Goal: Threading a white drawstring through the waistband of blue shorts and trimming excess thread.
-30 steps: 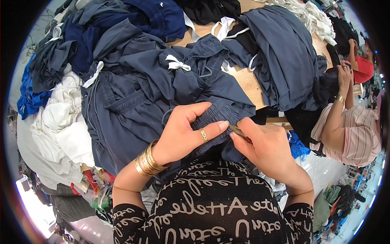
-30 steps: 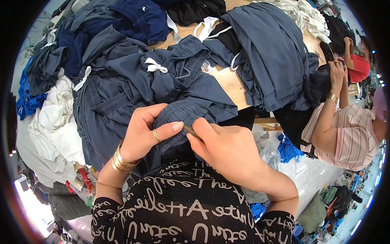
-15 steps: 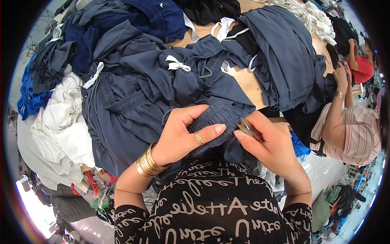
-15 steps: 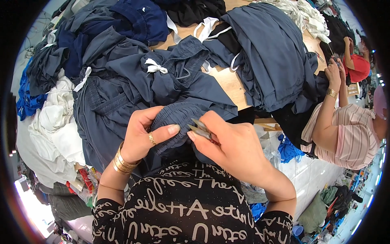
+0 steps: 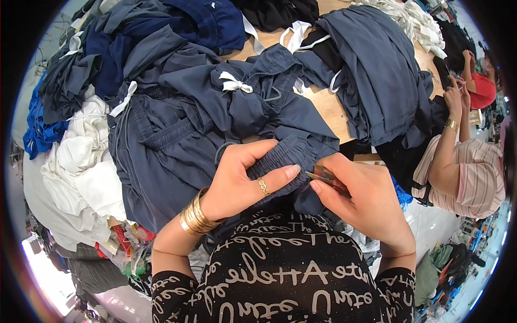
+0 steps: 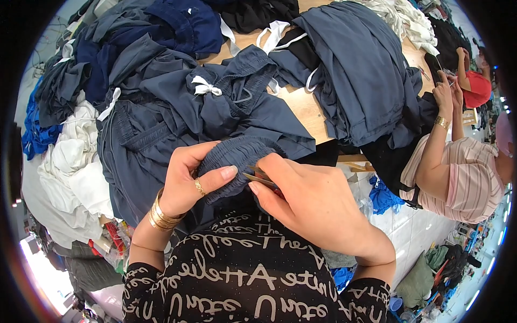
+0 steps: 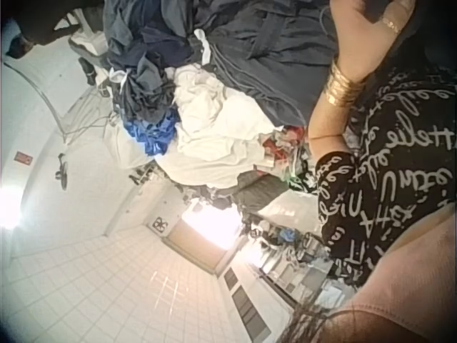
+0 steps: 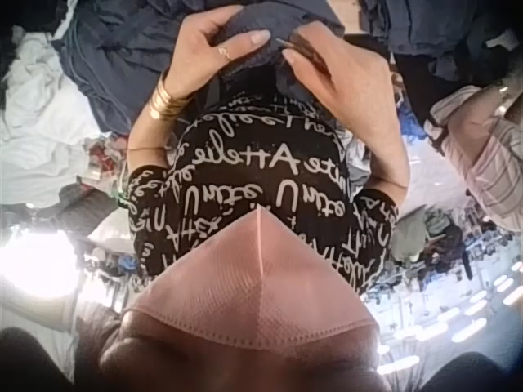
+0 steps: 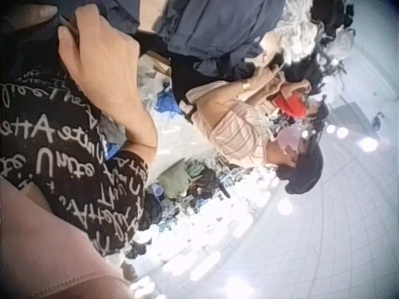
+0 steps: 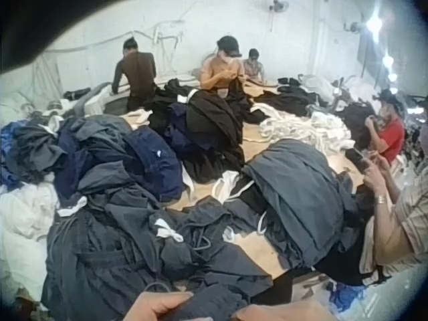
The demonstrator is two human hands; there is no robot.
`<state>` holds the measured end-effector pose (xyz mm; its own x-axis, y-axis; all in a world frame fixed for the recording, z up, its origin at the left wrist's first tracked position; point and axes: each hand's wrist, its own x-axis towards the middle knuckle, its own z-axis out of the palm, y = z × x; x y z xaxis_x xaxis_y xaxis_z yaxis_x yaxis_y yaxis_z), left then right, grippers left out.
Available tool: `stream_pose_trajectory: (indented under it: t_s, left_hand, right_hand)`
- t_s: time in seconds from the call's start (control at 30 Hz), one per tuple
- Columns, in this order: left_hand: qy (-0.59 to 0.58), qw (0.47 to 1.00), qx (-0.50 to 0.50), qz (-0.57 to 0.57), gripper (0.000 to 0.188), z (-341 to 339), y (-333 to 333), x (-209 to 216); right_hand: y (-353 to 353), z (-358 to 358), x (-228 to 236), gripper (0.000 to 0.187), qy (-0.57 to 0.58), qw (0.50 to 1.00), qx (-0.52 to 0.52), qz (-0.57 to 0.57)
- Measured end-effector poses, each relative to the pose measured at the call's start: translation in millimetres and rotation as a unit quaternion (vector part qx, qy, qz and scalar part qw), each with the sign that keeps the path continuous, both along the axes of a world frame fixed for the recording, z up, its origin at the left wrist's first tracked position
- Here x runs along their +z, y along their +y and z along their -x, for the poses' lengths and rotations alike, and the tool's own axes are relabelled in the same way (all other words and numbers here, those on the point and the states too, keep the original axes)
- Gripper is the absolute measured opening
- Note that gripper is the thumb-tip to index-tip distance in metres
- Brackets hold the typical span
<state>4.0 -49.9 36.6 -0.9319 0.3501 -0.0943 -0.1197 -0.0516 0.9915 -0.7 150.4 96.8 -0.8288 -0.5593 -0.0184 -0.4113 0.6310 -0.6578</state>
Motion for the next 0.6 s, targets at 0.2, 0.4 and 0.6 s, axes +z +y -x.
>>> stream_pose_trajectory:
  t_s: [0.2,0.4,0.6]
  left_hand:
    - [0.011,1.0,-0.008,0.01,0.016,-0.1,-0.8,1.1]
    - [0.012,1.0,-0.005,0.017,0.015,-0.3,-1.5,-0.3]
    - [0.026,0.999,-0.009,0.03,0.015,1.5,-1.6,-0.1]
  right_hand:
    - [0.6,0.1,1.2,0.017,-0.005,1.0,0.009,-0.003]
    - [-0.4,-0.1,0.7,0.017,-0.004,1.0,0.009,-0.018]
    - [0.3,-0.8,-0.8,0.018,-0.005,1.0,0.004,-0.012]
